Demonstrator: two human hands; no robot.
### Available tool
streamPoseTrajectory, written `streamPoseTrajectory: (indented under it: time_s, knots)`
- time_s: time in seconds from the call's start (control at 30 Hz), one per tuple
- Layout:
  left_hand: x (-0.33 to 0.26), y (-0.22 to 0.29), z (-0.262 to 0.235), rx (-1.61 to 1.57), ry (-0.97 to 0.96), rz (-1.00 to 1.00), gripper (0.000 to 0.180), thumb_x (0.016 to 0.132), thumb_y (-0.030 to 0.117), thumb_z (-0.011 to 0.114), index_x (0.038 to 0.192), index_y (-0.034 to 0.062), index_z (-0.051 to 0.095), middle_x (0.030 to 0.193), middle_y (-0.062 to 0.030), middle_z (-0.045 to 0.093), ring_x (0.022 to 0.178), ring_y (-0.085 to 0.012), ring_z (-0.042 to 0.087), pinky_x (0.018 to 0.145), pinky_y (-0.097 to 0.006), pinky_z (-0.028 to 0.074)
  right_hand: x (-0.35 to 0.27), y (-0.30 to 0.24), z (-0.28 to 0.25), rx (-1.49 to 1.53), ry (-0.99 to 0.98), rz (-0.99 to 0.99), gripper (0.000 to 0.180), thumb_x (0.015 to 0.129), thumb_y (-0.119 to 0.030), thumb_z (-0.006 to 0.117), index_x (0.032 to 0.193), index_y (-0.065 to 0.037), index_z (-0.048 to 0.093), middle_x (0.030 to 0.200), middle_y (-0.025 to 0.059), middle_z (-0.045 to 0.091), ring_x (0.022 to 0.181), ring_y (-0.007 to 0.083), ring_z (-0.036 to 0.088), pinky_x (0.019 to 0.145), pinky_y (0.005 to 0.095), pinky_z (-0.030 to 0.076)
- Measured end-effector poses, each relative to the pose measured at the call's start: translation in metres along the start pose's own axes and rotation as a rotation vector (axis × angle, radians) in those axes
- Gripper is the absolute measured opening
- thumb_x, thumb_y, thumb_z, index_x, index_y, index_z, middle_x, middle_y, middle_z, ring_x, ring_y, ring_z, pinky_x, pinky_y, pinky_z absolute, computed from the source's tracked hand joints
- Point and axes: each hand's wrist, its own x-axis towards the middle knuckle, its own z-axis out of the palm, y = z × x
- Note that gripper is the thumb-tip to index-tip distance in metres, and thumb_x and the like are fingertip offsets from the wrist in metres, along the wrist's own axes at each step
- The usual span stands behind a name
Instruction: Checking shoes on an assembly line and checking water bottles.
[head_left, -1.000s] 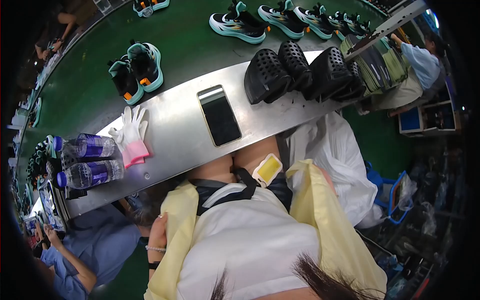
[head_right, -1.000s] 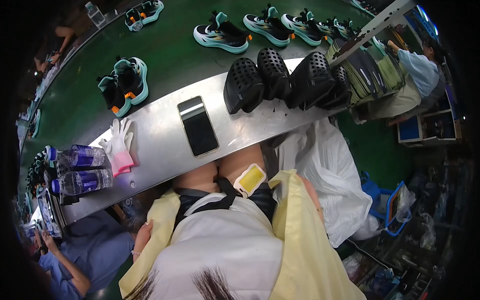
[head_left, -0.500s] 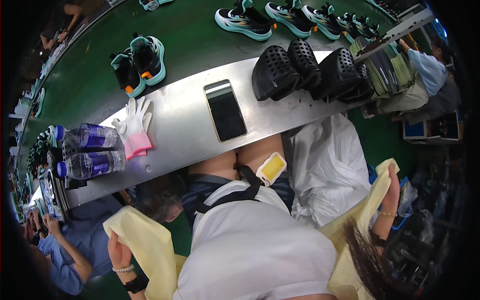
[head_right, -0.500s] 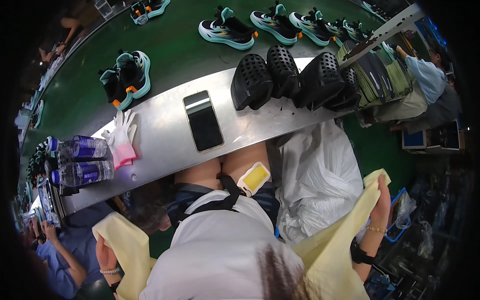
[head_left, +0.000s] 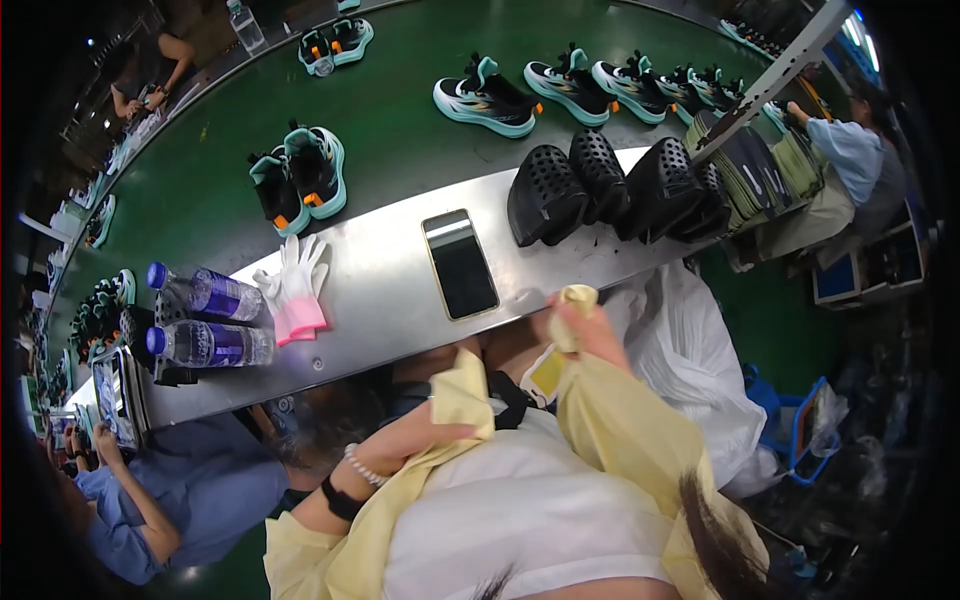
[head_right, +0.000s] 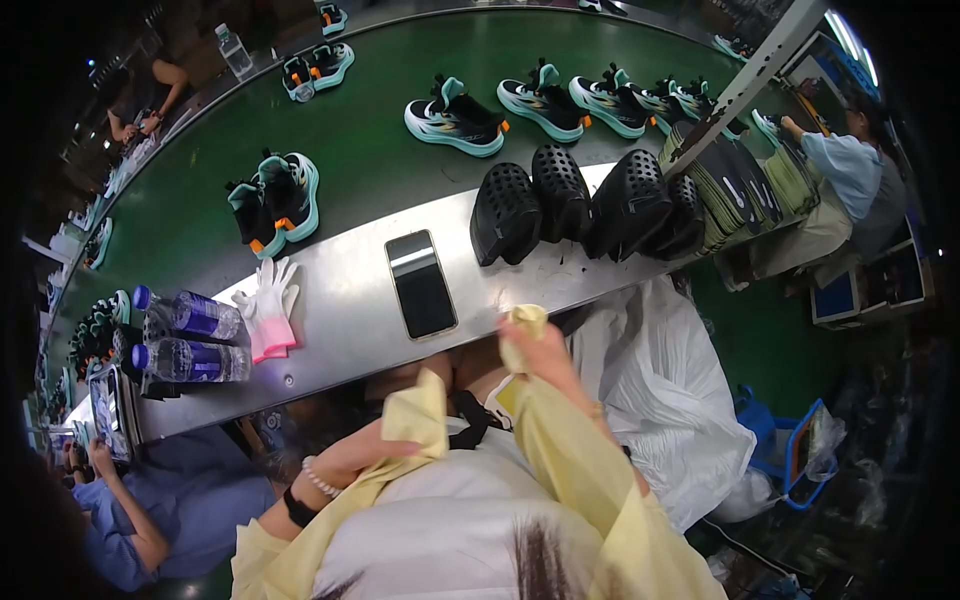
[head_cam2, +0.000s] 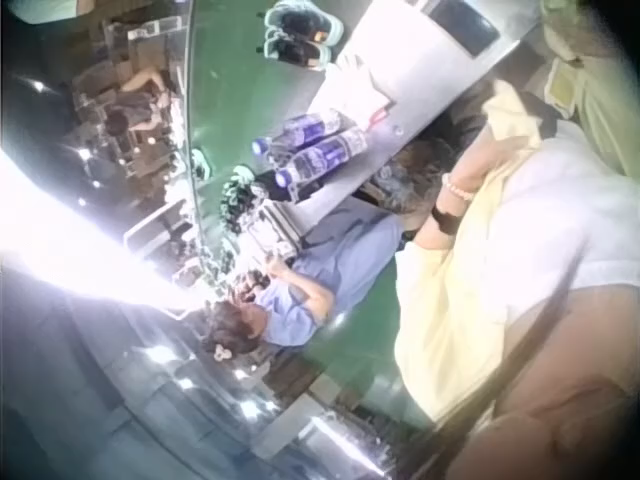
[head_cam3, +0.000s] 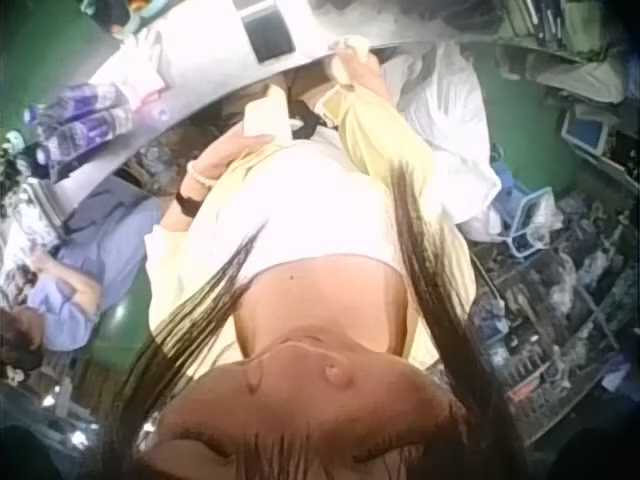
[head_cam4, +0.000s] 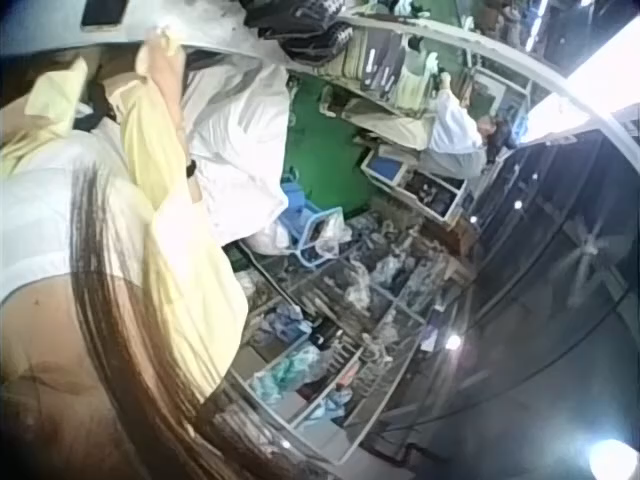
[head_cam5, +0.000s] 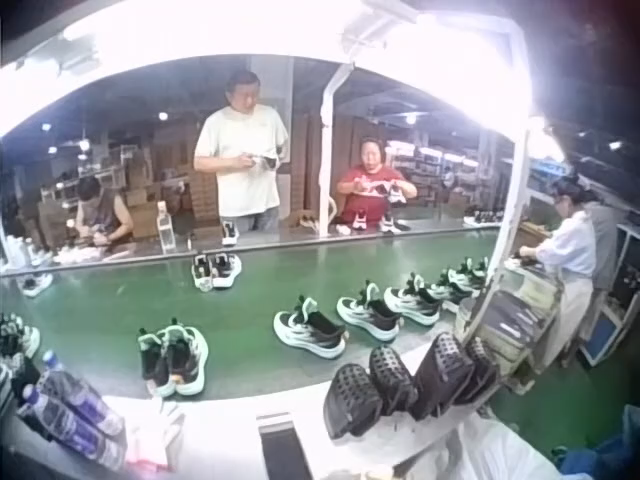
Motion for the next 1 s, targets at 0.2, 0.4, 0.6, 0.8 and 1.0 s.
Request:
streamPoseTrajectory:
  time_s: [0.2,0.4,0.6,0.8,1.0]
  knots:
    - [0.046,0.002,-0.027,0.355,-0.263,-0.022,0.043,0.094,0.016,0.062,0.132,0.0018,0.048,0.118,-0.0072,0.061,0.098,-0.0139,0.061,0.088,-0.031,0.051,-0.007,0.014,0.059,-0.168,-0.195,0.003,0.019,0.089,-0.010,0.067,0.107,-0.009,0.060,0.073,-0.0049,0.053,0.052,0.0026,0.046,0.042,0.0204,0.034]
    - [0.015,0.013,-0.085,-0.312,-0.212,-0.065,0.010,0.101,0.019,0.051,0.100,0.0089,0.048,0.062,0.0047,0.044,0.045,-0.0048,0.040,0.040,-0.021,0.036,-0.030,0.012,0.015,-0.145,-0.176,0.057,0.017,0.096,-0.012,0.055,0.112,-0.007,0.058,0.077,-0.0016,0.057,0.055,0.0051,0.051,0.043,0.0224,0.039]
    - [0.034,0.004,-0.049,0.276,-0.083,0.025,0.021,0.086,0.009,0.069,0.101,0.0097,0.054,0.072,0.0084,0.044,0.054,-0.0012,0.038,0.046,-0.018,0.030,-0.023,0.036,0.033,0.014,-0.264,-0.048,0.028,0.093,-0.001,0.056,0.121,-0.003,0.055,0.100,0.0018,0.062,0.092,0.0110,0.059,0.080,0.0264,0.048]
    - [0.072,-0.004,-0.010,0.394,-0.434,0.074,0.014,0.091,0.016,0.066,0.100,0.0105,0.056,0.071,0.0068,0.045,0.054,-0.0026,0.037,0.045,-0.019,0.028,-0.009,-0.009,0.108,-0.724,-0.778,-0.530,0.032,0.100,-0.022,0.051,0.127,-0.005,0.051,0.101,0.0097,0.064,0.096,0.0193,0.062,0.084,0.0306,0.049]
    - [0.061,0.019,0.012,0.233,-0.238,-0.013,0.027,0.102,0.037,0.048,0.092,0.0126,0.052,0.061,0.0041,0.044,0.045,-0.0055,0.034,0.041,-0.022,0.026,0.002,-0.024,0.047,-0.923,-0.616,-0.089,0.053,0.101,-0.047,0.039,0.117,-0.002,0.063,0.103,0.0174,0.068,0.094,0.0296,0.065,0.084,0.0377,0.049]
